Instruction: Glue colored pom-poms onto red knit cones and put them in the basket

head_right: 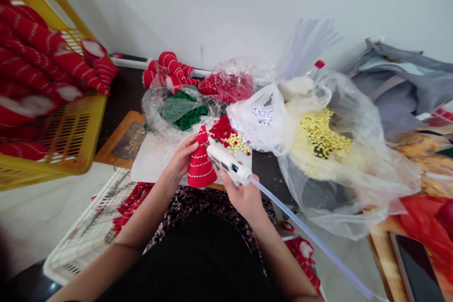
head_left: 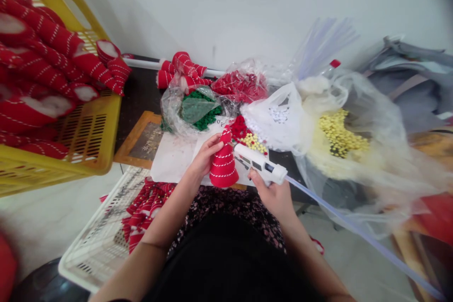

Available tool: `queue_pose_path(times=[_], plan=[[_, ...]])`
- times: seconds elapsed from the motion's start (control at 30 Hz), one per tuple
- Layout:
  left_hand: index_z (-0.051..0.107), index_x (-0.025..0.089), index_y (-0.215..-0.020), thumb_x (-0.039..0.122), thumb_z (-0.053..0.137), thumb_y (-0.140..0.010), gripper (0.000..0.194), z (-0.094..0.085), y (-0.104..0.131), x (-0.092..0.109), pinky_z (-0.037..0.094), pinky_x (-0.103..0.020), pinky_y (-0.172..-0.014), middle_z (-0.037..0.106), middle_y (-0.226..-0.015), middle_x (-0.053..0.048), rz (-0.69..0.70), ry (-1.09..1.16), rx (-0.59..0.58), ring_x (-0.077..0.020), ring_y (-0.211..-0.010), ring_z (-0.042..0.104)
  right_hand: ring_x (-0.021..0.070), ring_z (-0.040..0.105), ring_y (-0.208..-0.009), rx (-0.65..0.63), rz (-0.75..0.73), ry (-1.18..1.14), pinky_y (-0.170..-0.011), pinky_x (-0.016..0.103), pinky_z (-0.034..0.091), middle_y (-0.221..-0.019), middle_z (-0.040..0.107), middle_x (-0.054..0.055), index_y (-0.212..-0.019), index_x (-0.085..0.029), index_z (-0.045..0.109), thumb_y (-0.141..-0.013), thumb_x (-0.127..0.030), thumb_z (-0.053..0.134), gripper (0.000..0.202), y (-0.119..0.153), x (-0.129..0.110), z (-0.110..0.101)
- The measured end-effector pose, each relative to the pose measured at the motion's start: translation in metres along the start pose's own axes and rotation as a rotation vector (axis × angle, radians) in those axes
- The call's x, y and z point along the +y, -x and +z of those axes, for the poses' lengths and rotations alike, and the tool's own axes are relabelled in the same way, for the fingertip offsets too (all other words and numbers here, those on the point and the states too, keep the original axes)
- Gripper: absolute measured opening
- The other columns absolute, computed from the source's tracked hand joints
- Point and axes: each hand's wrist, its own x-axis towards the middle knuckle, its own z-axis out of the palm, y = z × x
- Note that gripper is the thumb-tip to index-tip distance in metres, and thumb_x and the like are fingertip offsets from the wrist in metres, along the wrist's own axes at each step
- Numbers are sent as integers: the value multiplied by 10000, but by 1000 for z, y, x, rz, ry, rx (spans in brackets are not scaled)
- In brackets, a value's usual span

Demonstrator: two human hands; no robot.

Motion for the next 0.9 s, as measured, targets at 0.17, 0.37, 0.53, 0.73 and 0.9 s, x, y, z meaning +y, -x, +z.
queue_pose_path(times=[0.17, 0.37, 0.53, 0.73, 0.9], plan=[[757, 195, -1147, 392, 948, -698, 527, 2, 0, 1, 568, -343, -823, 810, -1017, -59, 4, 0, 1, -236, -862, 764, 276, 797, -868, 32, 15, -8, -857, 388, 662, -895, 818, 100, -948, -207, 766, -957, -405, 725, 203, 1, 1, 1], [768, 198, -1087, 387, 967, -668, 501, 4, 0, 1, 553, -304, -778, 804, -955, -30, 19, 21, 42, -185, -777, 734, 289, 804, -831, 47, -29, 90, -784, 391, 682, -878, 820, 113, -976, -193, 775, -957, -432, 719, 246, 2, 12, -4], [759, 202, -1105, 395, 949, -696, 490, 2, 0, 2, 533, -284, -745, 787, -924, -17, 31, 0, 56, -164, -750, 711, 277, 801, -781, 59, -111, 256, -691, 343, 669, -885, 816, 119, -946, -196, 768, -936, -435, 739, 241, -1, 23, -11], [766, 202, -1066, 395, 973, -658, 496, 9, 2, 4, 539, -271, -744, 782, -928, -18, 15, -5, 27, -157, -745, 701, 289, 809, -882, 74, -138, 229, -777, 357, 673, -941, 824, 128, -992, -187, 784, -997, -433, 673, 270, -7, 8, -7], [765, 201, -1049, 387, 955, -682, 453, 11, 4, 4, 535, -304, -783, 775, -924, -30, 24, -39, 6, -188, -789, 703, 300, 813, -899, 14, -152, 213, -791, 383, 685, -952, 834, 127, -1007, -193, 784, -979, -432, 694, 257, -16, 6, -4]])
